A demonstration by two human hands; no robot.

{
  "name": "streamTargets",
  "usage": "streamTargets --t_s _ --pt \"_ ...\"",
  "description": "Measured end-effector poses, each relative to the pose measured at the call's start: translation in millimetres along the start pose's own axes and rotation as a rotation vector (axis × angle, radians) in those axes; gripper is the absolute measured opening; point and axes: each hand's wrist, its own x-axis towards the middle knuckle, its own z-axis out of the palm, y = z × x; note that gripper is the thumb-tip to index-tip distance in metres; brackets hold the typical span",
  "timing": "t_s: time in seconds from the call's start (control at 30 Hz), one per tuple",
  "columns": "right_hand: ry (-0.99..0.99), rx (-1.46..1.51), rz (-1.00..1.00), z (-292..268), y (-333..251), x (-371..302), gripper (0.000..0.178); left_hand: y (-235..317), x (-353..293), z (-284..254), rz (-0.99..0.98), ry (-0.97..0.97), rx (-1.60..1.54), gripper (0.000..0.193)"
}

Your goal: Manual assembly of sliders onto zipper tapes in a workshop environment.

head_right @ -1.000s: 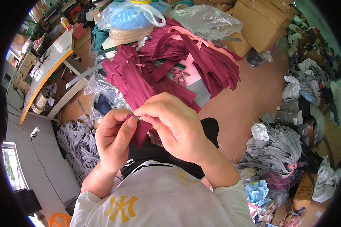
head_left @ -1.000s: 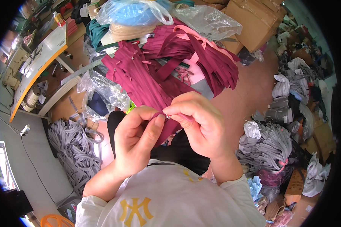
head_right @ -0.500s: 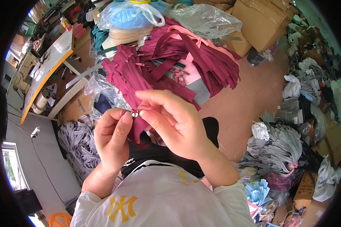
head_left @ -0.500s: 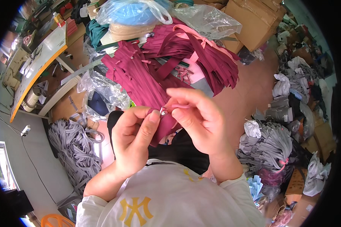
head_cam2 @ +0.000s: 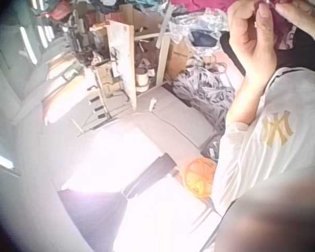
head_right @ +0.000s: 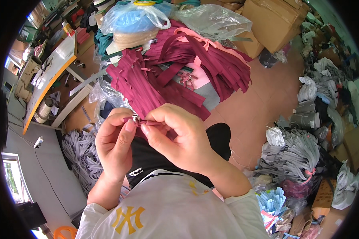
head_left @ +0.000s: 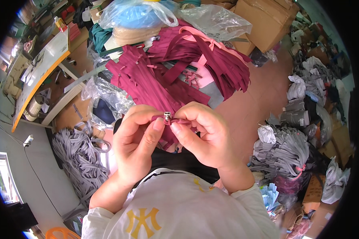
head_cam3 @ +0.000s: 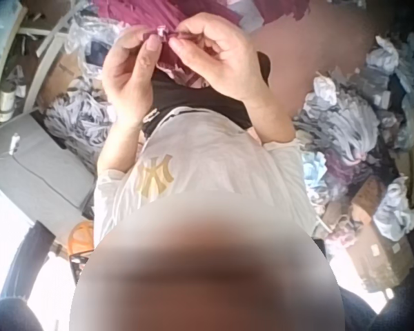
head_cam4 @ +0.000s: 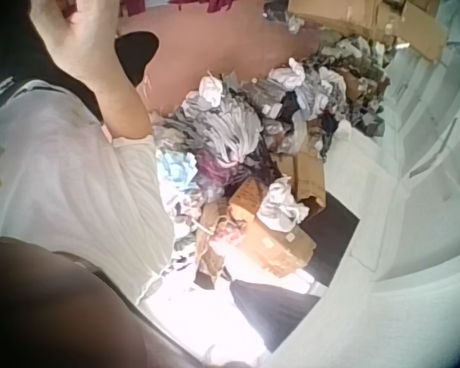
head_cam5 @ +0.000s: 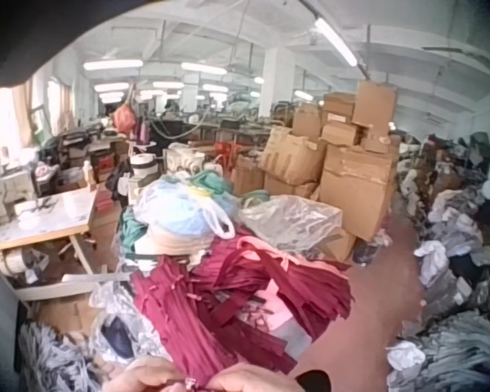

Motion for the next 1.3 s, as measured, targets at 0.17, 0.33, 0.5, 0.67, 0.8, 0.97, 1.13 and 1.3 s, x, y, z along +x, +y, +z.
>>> streamTargets --t_s 0.17,0.33,0.5,0.67,0.8,0.97,1.13,1.3 --pt "-0.052 -0.036 0.010 -0.4 -9.3 0.1 0.009 7.5 0.1 -1.0 -0.096 0.055 -0.107 0.032" --pt "-0.017 0.001 -0.007 3.3 -11.5 0.7 0.011 6.8 3.8 -6.1 0.096 -0.018 0.106 0.021" --pt "-0.059 -0.119 -0.110 0.2 -12.2 4.6 0.011 5.0 1.7 -5.5 0.095 0.014 0.096 0.021" --pt "-0.112 -0.273 -0.178 -2.8 -17.6 9.6 0.013 5.8 1.1 -4.9 0.109 0.007 0.151 0.022" --pt "-0.147 -0.313 -0.162 -7.1 -23.9 12.4 0.015 7.0 -0.9 -5.0 0.104 -0.004 0.166 0.022" --pt "-0.141 -0.313 -0.173 -7.8 -25.9 14.8 0.015 6.2 -1.5 -3.6 0.104 0.003 0.139 0.024" --pt "-0.091 -0.275 -0.176 -5.4 -18.9 12.4 0.015 6.2 -0.4 -0.8 0.097 0.018 0.103 0.024" --pt "-0.132 -0.309 -0.166 -9.0 -23.4 15.2 0.015 6.6 -0.1 -4.3 0.112 -0.008 0.145 0.023"
